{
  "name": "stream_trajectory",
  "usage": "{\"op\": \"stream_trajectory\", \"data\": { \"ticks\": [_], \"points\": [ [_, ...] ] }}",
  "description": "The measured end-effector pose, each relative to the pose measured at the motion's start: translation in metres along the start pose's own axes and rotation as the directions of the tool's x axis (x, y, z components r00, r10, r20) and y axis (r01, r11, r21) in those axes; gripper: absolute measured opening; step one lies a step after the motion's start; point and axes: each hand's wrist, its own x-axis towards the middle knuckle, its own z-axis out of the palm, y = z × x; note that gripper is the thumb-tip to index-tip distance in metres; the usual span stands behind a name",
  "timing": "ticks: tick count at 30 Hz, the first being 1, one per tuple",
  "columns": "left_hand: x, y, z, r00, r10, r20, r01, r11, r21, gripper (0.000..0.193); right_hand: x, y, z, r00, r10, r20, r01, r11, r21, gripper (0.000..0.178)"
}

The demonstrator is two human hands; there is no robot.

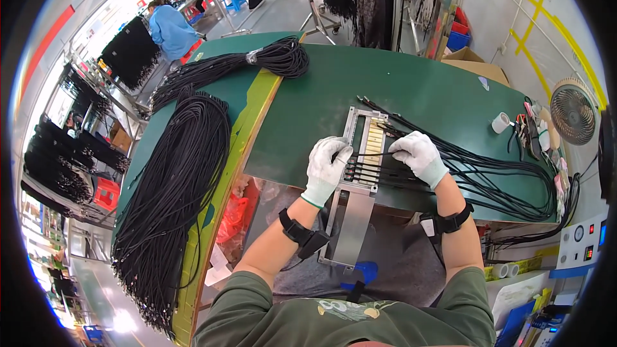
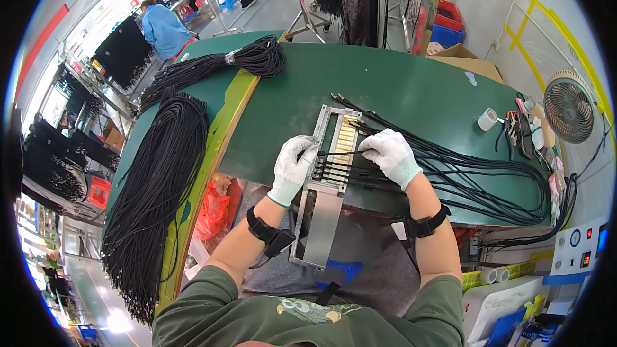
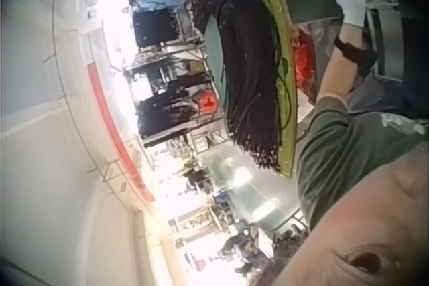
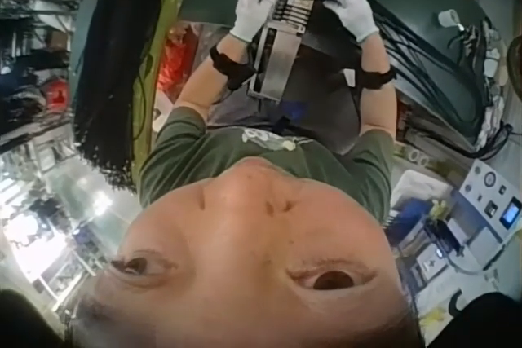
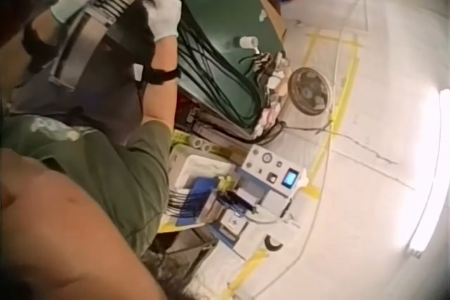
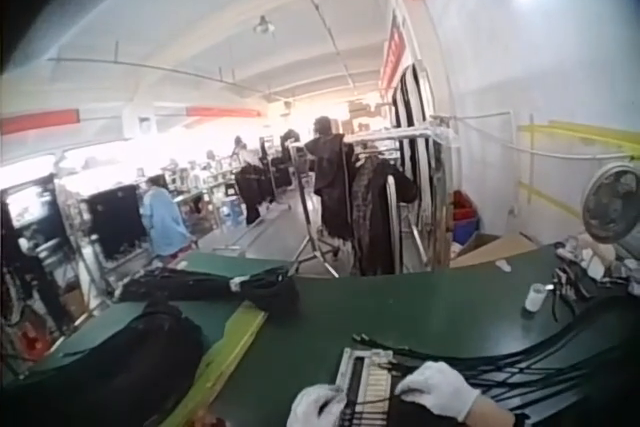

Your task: The person arranges cables into a metal jig, places the jig onto a machine, and then removes the cables to bundle them with tape. They then set the bundle aside and repeat the process by loading more cables into a jig.

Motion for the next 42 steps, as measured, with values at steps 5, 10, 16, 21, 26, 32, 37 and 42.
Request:
{"op": "stream_trajectory", "data": {
  "ticks": [5, 10, 16, 21, 26, 32, 37, 42],
  "points": [
    [0.000, 0.004, 0.000, 0.994, 0.101, 0.035, -0.099, 0.994, -0.055, 0.015, 0.001, -0.009, 0.017, 0.995, -0.083, -0.049, 0.088, 0.990, 0.108, 0.016],
    [0.002, 0.015, -0.004, 0.963, 0.259, 0.071, -0.253, 0.964, -0.083, 0.013, 0.010, -0.043, 0.041, 0.984, -0.159, -0.085, 0.173, 0.966, 0.192, 0.022],
    [0.002, 0.011, -0.004, 0.971, 0.237, 0.026, -0.235, 0.970, -0.057, 0.014, 0.007, -0.037, 0.025, 0.998, -0.063, 0.010, 0.062, 0.992, 0.114, 0.023],
    [0.003, 0.015, -0.006, 0.963, 0.261, 0.069, -0.258, 0.965, -0.047, 0.014, 0.011, -0.052, 0.032, 0.994, -0.093, -0.053, 0.103, 0.965, 0.241, 0.021],
    [0.003, 0.020, -0.006, 0.935, 0.343, 0.088, -0.346, 0.938, 0.020, 0.013, 0.005, -0.054, 0.030, 0.975, -0.177, -0.135, 0.176, 0.984, -0.018, 0.021],
    [0.001, 0.021, 0.000, 0.971, 0.231, 0.062, -0.230, 0.973, -0.034, 0.013, 0.007, -0.055, 0.030, 0.917, -0.300, -0.263, 0.252, 0.946, -0.202, 0.016],
    [0.003, 0.017, -0.002, 0.988, 0.113, 0.107, -0.098, 0.986, -0.137, 0.012, 0.012, -0.050, 0.036, 0.979, -0.116, -0.169, 0.132, 0.987, 0.087, 0.018],
    [0.004, 0.015, -0.005, 0.969, 0.233, 0.080, -0.233, 0.972, -0.008, 0.015, 0.012, -0.050, 0.045, 0.973, -0.115, -0.201, 0.141, 0.983, 0.120, 0.018]
  ]
}}
